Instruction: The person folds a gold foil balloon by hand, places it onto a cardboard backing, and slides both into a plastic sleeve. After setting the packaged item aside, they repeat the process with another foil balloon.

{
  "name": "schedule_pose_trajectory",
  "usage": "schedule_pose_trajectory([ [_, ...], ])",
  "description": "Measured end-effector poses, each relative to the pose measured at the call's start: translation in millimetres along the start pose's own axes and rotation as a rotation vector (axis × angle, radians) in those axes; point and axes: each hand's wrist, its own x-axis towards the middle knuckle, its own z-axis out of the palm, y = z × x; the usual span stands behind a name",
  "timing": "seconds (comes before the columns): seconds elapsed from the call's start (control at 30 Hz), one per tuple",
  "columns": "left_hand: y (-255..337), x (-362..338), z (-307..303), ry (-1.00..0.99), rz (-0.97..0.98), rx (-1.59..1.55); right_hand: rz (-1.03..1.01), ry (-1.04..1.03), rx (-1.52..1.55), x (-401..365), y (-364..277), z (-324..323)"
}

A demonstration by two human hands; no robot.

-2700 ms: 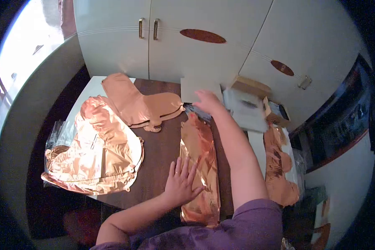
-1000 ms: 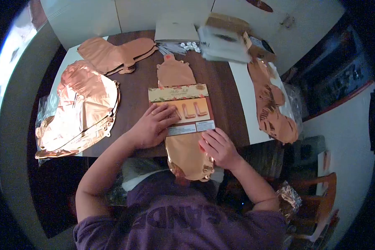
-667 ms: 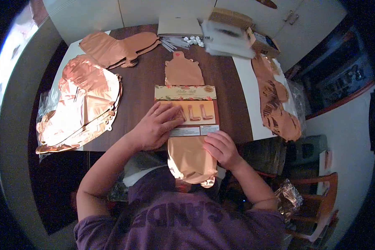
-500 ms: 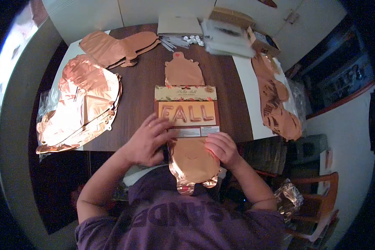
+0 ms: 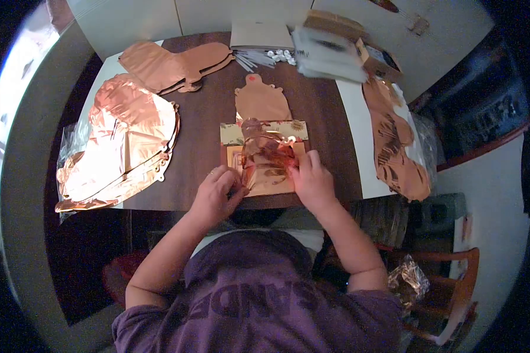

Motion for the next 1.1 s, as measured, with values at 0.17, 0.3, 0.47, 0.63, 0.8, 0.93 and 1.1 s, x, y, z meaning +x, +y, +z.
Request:
schedule_pose_trajectory([
  [0.17,12,7,0,0.031,0.317,0.344,-0.057,0.112,-0.041,2,-12,-3],
  [0.3,45,24,17,-0.235,0.487,0.329,-0.015,0.045,-0.168,1,-14,-3],
  [0.47,22,19,35,-0.353,0.428,0.422,0.066,-0.118,-0.308,15,-2,-30],
  [0.63,28,23,32,-0.406,0.411,0.502,0.028,0.021,0.303,83,68,-31],
  [0.8,26,22,32,-0.423,0.41,0.505,0.328,-0.608,0.612,140,85,-41],
  [0.93,30,23,28,-0.455,0.391,0.496,0.218,-0.85,0.556,147,84,-49],
  [1.1,30,24,23,-0.438,0.405,0.447,0.176,-0.271,0.726,148,76,-84],
])
